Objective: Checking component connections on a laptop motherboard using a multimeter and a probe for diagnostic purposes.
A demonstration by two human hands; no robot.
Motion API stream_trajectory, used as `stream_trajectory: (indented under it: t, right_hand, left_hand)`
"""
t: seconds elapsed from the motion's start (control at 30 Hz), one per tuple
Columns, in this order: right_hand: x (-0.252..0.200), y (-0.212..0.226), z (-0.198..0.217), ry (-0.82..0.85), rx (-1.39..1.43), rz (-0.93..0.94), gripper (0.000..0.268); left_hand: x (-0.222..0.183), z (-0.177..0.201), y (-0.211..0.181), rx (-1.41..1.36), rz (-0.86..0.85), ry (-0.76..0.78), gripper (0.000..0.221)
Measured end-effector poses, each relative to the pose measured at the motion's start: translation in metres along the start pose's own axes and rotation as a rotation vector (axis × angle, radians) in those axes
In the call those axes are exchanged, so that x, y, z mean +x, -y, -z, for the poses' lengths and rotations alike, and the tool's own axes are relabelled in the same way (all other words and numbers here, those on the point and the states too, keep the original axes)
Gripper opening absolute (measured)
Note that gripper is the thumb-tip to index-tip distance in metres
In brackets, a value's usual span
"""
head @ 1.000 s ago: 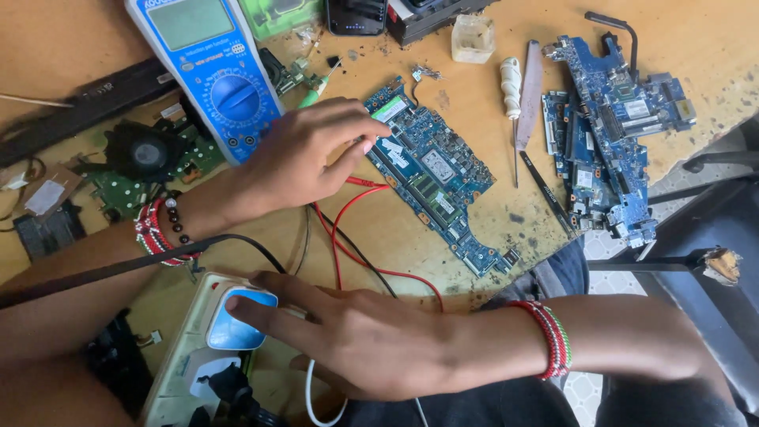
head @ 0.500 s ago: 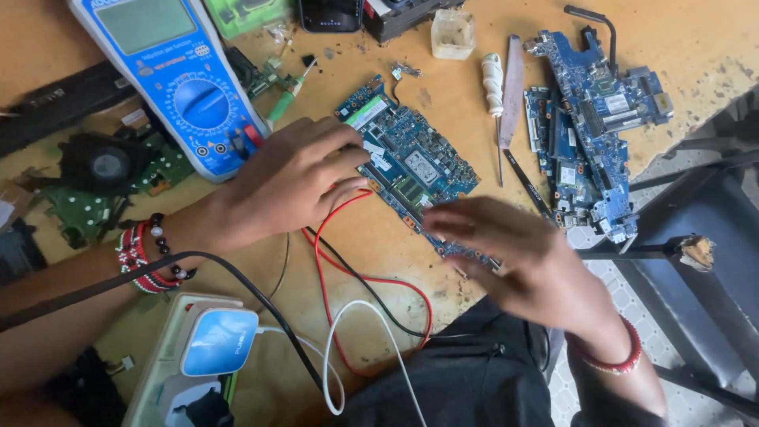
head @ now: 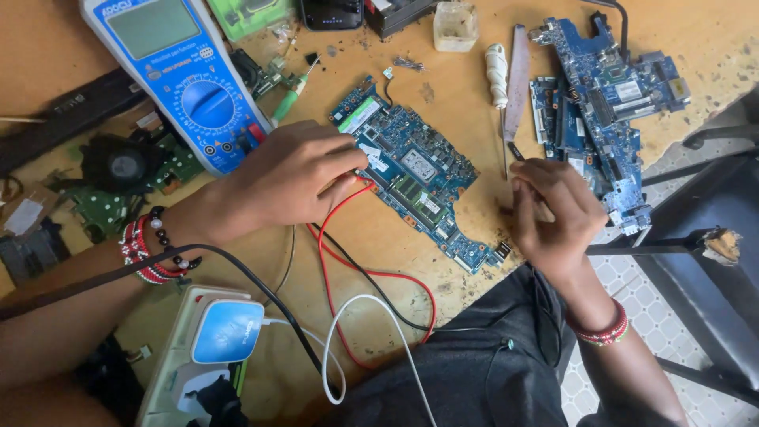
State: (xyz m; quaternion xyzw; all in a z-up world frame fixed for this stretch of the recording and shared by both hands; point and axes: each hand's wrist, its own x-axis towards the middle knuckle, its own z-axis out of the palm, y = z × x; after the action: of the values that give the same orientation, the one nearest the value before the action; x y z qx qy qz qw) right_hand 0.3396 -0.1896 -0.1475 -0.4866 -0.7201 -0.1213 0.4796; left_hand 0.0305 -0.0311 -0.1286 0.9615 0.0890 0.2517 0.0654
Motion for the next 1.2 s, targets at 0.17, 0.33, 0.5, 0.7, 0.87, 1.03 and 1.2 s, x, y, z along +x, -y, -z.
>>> stream_trajectory:
  t: [0.17,0.33,0.5,0.7,0.87,1.03,1.2]
  right_hand:
    - [0.007,0.006,-0.012,0.001,0.047,0.086,0.013]
    - [0.005,0.003,-0.012,-0.011,0.026,0.076,0.016]
    - [0.013,0.012,-0.002,0.068,0.102,0.110,0.016]
    - [0.009,0.011,0.004,0.038,0.124,0.132,0.016]
    - [0.009,0.016,0.019,0.122,0.164,0.129,0.015]
    - [0.008,0.023,0.010,0.167,0.239,0.103,0.011]
    - [0.018,0.048,0.003,0.230,0.261,0.142,0.011]
  left_hand:
    - [-0.012,0.006,-0.002,0.074,-0.024,-0.029,0.014]
    - [-0.011,-0.004,0.005,0.127,-0.095,-0.027,0.026]
    - [-0.005,-0.008,0.006,0.146,-0.066,-0.014,0.024]
    - [0.005,-0.011,0.002,0.209,-0.093,-0.091,0.024]
    - [0.019,-0.009,-0.008,0.196,-0.120,-0.159,0.025]
    - [0.007,-0.018,0.003,0.213,-0.089,-0.214,0.022]
    - [-0.001,-0.021,0.009,0.253,-0.025,-0.245,0.012]
